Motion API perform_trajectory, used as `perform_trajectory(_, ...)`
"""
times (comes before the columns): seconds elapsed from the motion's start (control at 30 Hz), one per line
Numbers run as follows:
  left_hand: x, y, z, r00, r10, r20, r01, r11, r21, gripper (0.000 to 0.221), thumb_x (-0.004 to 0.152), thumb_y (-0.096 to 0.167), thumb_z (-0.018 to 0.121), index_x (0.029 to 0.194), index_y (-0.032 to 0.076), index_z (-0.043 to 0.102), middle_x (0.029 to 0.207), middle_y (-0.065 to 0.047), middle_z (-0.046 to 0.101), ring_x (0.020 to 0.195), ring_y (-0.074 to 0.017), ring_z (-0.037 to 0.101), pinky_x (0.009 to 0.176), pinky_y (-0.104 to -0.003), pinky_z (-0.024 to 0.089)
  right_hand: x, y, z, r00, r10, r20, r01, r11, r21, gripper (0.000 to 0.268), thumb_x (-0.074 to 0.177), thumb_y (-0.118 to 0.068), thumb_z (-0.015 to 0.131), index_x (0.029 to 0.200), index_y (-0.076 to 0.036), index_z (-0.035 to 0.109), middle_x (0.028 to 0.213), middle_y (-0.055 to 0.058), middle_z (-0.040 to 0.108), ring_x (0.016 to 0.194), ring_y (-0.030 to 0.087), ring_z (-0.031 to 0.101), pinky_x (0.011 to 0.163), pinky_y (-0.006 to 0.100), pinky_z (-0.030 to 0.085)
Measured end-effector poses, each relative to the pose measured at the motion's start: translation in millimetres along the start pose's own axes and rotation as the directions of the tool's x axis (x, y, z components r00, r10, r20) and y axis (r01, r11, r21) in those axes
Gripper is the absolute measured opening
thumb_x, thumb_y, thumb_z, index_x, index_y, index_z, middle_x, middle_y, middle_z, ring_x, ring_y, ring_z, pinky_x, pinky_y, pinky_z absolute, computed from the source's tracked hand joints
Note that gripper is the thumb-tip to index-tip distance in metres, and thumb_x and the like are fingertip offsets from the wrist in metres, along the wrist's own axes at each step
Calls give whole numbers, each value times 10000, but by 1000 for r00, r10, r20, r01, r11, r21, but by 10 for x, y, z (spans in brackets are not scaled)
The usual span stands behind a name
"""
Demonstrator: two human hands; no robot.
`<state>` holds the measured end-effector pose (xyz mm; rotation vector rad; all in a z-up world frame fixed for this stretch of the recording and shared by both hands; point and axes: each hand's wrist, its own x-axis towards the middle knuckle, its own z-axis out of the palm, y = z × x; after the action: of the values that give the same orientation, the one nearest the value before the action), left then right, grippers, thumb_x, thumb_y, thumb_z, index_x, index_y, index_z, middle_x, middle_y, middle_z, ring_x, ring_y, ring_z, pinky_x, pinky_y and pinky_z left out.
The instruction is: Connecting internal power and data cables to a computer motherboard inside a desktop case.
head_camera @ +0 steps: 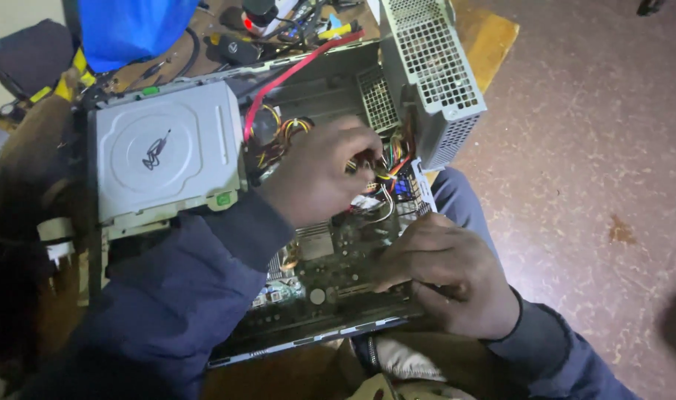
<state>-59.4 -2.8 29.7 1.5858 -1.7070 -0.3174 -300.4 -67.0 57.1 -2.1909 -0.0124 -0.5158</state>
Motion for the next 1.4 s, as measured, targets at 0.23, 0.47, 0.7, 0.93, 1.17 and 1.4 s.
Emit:
perform_trajectory(0.23, -48, -89, 148, 924, -236, 301, 189, 966, 177, 680, 775, 243, 903, 1354, 45, 608, 1084, -167, 642, 936, -360, 653, 821, -478, 520, 4, 6, -8, 1000, -11, 5, 11, 1000, 12, 347, 647, 31, 633, 898, -116, 823, 941, -8, 834, 872, 177, 733, 920, 333, 522)
perform_trajectory(0.47, -20, -34, 155, 997, -35, 64, -5, 847, 531, 116, 735, 142, 740, 837, 86, 734, 771, -112, 721, 745, -355, 638, 664, -525, 512, -46, 34, 6, 1000, 14, 4, -14, 999, 36, 346, 671, 39, 618, 895, -127, 824, 931, -13, 831, 890, 164, 741, 927, 342, 511)
perform_trajectory(0.7, 3, -180, 245, 957, -135, 256, 14, 905, 425, 194, 802, 247, 779, 882, 70, 785, 919, -116, 767, 900, -430, 679, 803, -554, 532, -34, 38, -11, 1000, -24, -19, 25, 999, 21, 395, 646, 96, 572, 869, -117, 819, 903, -15, 833, 875, 153, 716, 903, 314, 511)
perform_trajectory(0.93, 28, 36, 238, 967, -147, 207, 42, 896, 441, 192, 806, 226, 779, 859, 60, 859, 994, -125, 610, 984, -372, 541, 878, -515, 503, -26, 39, -33, 1000, 0, -31, 2, 996, 94, 424, 608, 100, 550, 874, -100, 813, 920, 2, 831, 846, 155, 722, 904, 315, 511)
perform_trajectory(1.17, 16, -116, 209, 963, -157, 221, 36, 882, 470, 159, 814, 181, 701, 848, 60, 799, 928, -133, 705, 832, -436, 668, 741, -560, 530, -58, 87, -32, 1000, -26, -15, 28, 994, 106, 412, 603, 65, 571, 883, -111, 815, 929, 8, 815, 870, 173, 729, 913, 327, 510)
perform_trajectory(1.4, -33, -170, 257, 985, -109, 133, 46, 913, 406, 114, 797, 115, 655, 817, 40, 738, 889, -142, 681, 764, -431, 647, 711, -548, 523, -71, 135, -57, 999, -33, -26, 37, 986, 164, 453, 584, 49, 528, 889, -110, 824, 915, 14, 808, 861, 172, 691, 887, 312, 504)
